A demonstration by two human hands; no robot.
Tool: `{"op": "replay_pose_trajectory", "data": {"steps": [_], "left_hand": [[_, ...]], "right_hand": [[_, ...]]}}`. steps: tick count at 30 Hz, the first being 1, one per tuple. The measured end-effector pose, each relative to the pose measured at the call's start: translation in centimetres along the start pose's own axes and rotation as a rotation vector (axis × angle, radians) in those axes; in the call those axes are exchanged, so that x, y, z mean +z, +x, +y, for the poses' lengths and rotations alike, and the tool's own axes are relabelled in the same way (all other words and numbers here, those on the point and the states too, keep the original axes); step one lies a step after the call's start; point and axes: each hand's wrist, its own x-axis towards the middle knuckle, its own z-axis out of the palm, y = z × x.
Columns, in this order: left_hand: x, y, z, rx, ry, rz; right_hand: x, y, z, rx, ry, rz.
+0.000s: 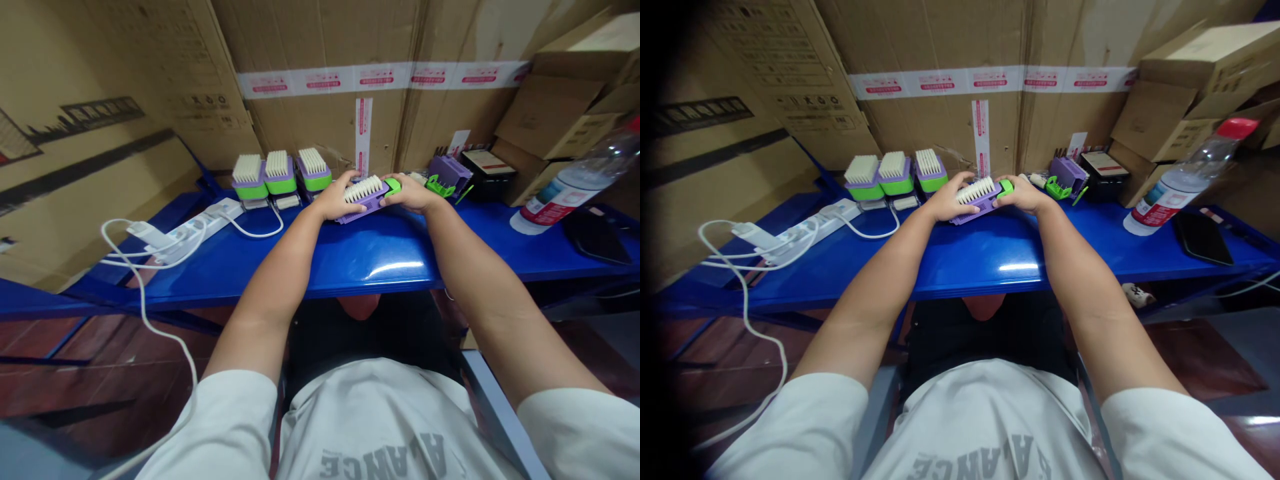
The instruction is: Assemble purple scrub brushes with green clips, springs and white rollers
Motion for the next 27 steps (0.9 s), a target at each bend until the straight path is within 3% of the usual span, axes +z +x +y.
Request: {"op": "replay_pose_trajectory", "data": {"steps": [27], "left_hand": [[0.33, 0.0, 0.72, 0.05, -0.022, -0.025]], "right_hand": [[-0.2, -0.49, -0.39, 0.013, 0.05, -0.049]]}}
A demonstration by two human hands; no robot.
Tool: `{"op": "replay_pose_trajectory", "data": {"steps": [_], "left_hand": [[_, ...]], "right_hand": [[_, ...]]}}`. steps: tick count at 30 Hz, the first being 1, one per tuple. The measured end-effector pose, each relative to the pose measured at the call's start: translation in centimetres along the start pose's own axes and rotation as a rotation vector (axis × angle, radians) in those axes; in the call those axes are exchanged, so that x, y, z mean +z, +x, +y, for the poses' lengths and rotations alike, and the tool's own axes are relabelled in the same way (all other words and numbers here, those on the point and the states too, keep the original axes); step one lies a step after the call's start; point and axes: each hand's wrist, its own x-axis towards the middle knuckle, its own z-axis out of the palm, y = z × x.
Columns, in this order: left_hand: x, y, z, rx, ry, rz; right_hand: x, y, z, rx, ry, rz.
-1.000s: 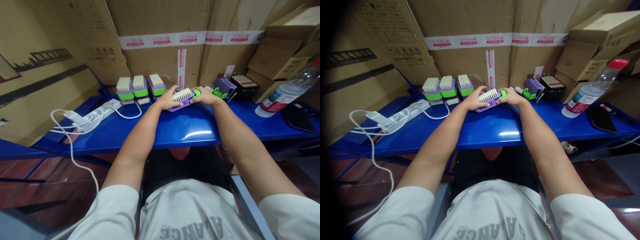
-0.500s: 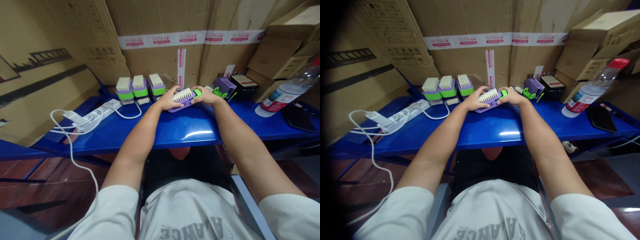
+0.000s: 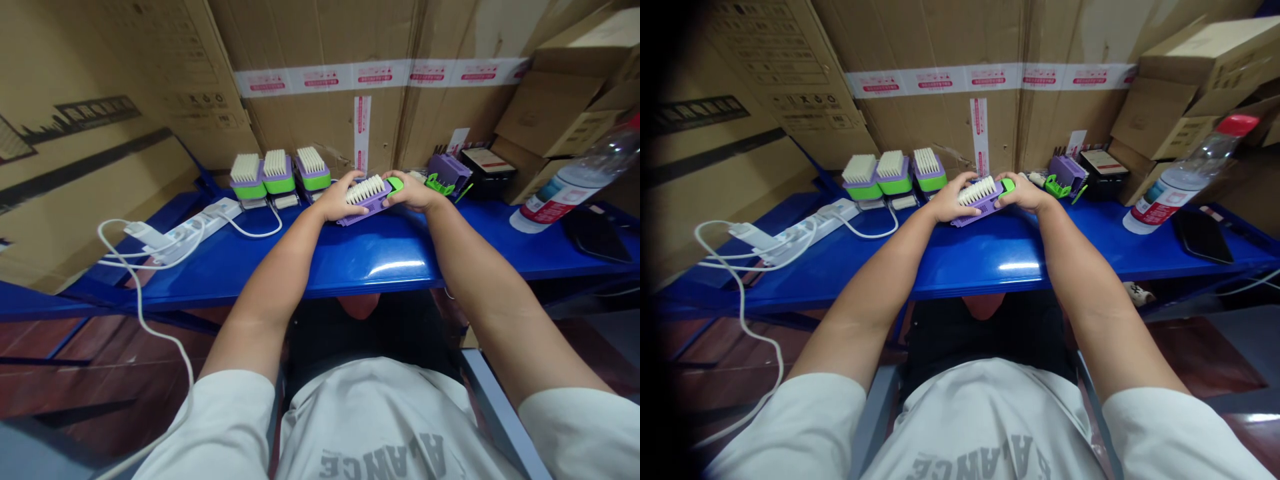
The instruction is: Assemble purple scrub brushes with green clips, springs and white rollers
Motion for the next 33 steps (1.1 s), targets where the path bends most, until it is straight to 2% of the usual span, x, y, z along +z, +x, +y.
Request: {"op": "replay_pose_trajectory", "data": {"steps": [9, 17, 33], "left_hand": [[0.0, 0.0, 0.5, 0.044, -0.006, 0.016], [0.0, 0.0, 0.5, 0.059, -0.012, 0.033], [0.0, 0.0, -0.8, 0.005, -0.054, 0.006]], "right_hand": [[0.4, -0.3, -0.4, 0.006, 0.102, 0.015], [0.2, 0.0, -0.3, -0.054, 0.051, 0.023], [0.8, 0.0, 0.1, 0.068, 0.06, -0.021]]}}
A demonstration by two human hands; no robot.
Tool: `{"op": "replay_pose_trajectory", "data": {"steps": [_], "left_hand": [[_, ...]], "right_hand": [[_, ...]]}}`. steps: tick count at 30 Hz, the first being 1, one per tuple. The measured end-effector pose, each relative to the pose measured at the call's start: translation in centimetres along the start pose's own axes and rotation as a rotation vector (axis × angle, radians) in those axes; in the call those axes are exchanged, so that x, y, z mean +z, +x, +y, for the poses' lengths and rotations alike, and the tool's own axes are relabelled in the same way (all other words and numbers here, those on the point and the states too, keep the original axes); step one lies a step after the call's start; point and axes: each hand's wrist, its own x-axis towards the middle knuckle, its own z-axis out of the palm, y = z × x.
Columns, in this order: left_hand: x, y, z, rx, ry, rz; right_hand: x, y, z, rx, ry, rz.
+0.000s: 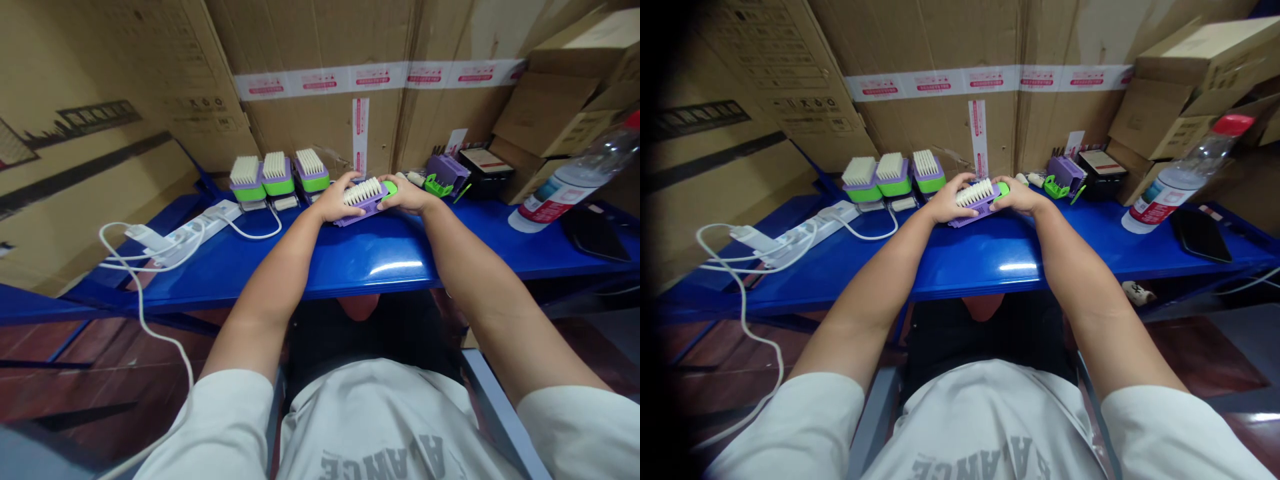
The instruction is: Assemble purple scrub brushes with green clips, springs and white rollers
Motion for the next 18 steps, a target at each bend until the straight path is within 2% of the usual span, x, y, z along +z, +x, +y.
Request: {"op": "replay_pose_trajectory", "data": {"steps": [8, 13, 18], "left_hand": [[0.0, 0.0, -0.2, -0.027, 0.032, 0.006], [0.0, -0.1, 0.1, -0.049, 0.085, 0.007], [0.0, -0.2, 0.4, -0.065, 0.108, 0.007]], "right_hand": [[0.8, 0.3, 0.4, 0.02, 0.113, -0.019], [1.4, 1.1, 0.9, 0.063, 0.116, 0.038], [1.2, 1.7, 1.3, 0.071, 0.12, 0.039]]}}
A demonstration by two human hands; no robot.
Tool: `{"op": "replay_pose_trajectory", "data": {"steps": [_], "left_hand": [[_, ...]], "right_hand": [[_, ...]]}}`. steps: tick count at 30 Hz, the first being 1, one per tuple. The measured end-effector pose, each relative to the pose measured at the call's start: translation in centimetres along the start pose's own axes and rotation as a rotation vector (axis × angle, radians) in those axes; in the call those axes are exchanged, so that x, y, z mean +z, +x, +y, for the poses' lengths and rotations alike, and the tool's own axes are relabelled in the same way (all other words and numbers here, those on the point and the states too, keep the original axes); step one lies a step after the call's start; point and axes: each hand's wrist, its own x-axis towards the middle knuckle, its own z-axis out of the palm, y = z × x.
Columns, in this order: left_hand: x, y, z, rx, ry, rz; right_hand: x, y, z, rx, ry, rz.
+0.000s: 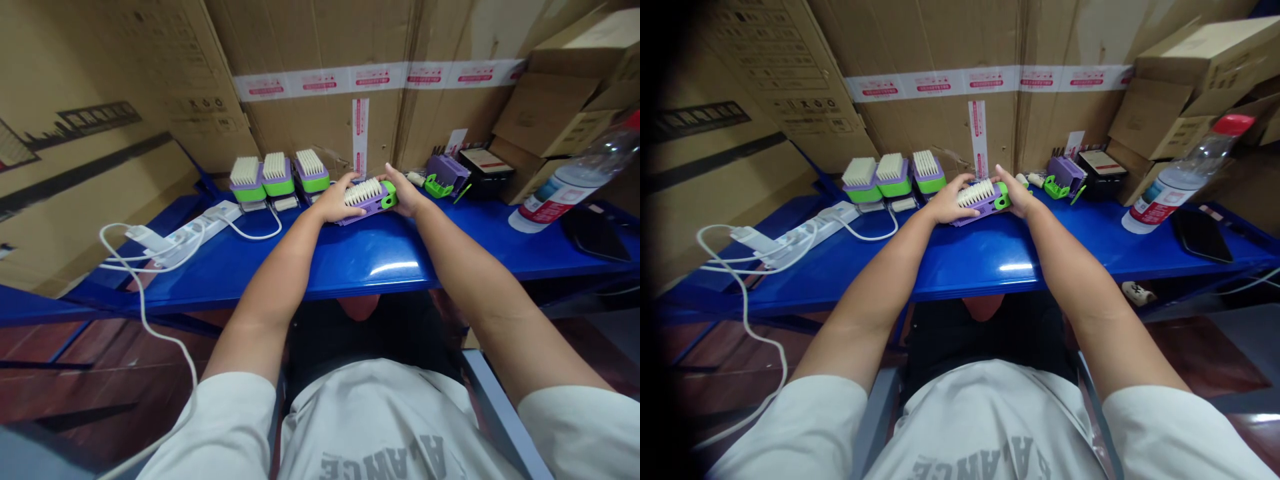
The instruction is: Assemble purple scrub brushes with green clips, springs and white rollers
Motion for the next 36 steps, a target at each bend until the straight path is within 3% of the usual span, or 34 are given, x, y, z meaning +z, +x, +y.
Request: {"op": "replay_pose_trajectory", "data": {"steps": [15, 36], "left_hand": [[0.2, -0.1, 0.5, -0.018, 0.039, 0.012], [0.2, -0.1, 0.7, -0.03, 0.059, 0.004]], "right_hand": [[1.1, 0.5, 1.0, -0.022, 0.093, 0.095], [1.2, 0.4, 1.1, -0.036, 0.071, 0.07]]}}
